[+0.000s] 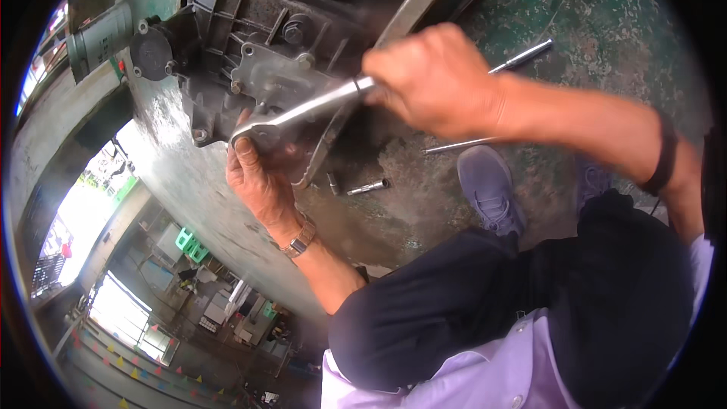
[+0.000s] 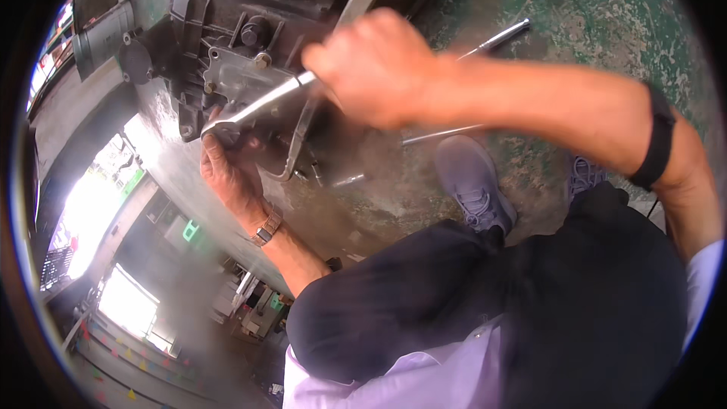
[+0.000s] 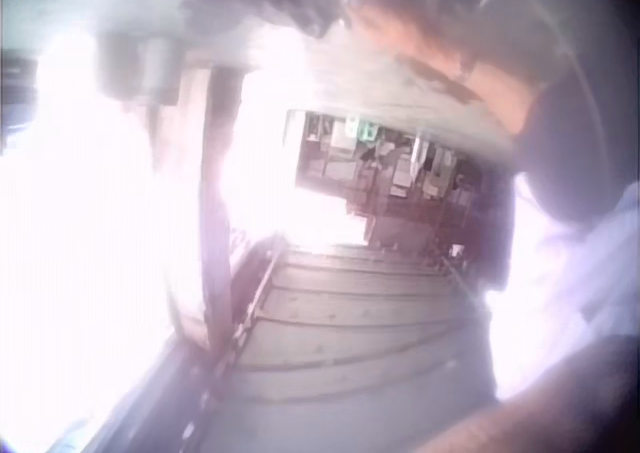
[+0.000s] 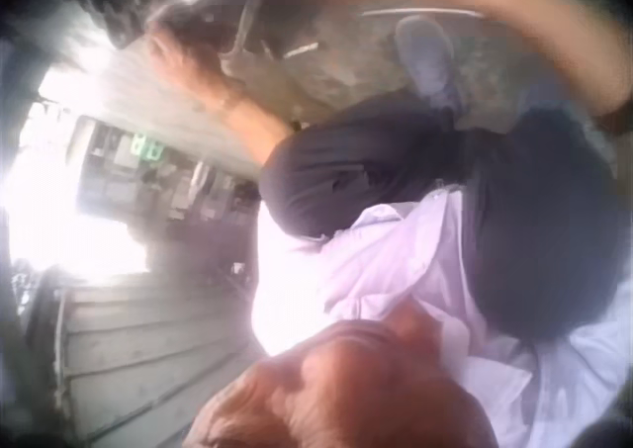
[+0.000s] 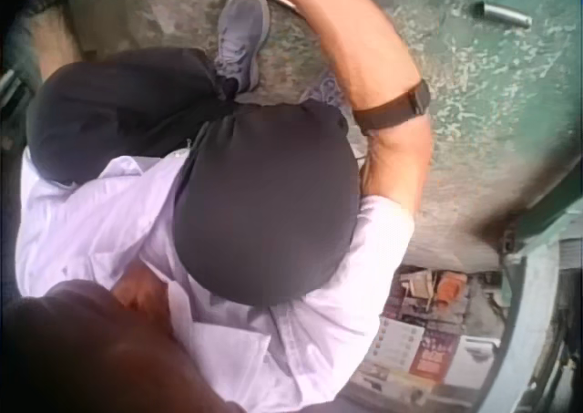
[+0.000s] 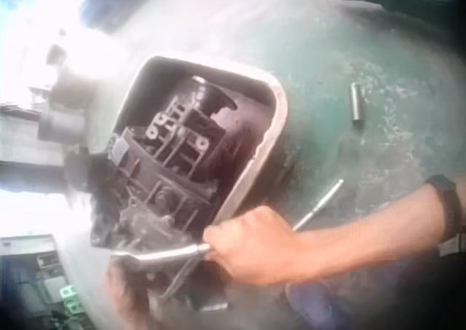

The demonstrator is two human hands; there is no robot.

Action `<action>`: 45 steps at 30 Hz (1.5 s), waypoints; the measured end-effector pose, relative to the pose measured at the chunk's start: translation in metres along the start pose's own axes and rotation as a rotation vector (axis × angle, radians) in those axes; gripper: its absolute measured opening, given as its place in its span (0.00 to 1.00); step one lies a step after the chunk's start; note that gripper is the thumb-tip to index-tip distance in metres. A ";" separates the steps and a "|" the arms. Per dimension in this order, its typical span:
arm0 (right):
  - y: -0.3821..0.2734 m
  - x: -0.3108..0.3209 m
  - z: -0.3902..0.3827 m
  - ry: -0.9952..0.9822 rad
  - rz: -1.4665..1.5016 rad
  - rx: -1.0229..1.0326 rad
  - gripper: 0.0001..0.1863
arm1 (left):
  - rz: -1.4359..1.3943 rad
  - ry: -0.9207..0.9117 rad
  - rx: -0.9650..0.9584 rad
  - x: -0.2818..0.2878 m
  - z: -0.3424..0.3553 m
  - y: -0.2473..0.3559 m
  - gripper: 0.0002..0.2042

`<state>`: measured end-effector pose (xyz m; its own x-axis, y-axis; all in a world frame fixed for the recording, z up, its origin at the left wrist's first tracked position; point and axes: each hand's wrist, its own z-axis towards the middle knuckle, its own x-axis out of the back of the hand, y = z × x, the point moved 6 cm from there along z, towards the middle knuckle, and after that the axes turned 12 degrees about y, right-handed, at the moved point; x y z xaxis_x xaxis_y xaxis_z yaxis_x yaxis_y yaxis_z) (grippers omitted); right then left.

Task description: The person uses a ratchet wrench to loosen and remove bolts from a mechanical component placed in a metal tray. They then flip the component over and continue working on the opposite side.

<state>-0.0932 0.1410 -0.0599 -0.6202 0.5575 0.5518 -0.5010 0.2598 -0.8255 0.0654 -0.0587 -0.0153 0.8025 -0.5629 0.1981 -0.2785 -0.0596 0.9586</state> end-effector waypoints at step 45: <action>0.006 -0.036 -0.026 -0.557 0.244 -0.232 0.16 | -0.065 0.034 0.004 -0.010 -0.001 0.002 0.26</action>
<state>-0.0587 0.1428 -0.0873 -0.9512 0.1456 0.2722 -0.2014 0.3755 -0.9047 0.0574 -0.0524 -0.0150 0.8362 -0.5296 0.1428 -0.2274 -0.0979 0.9689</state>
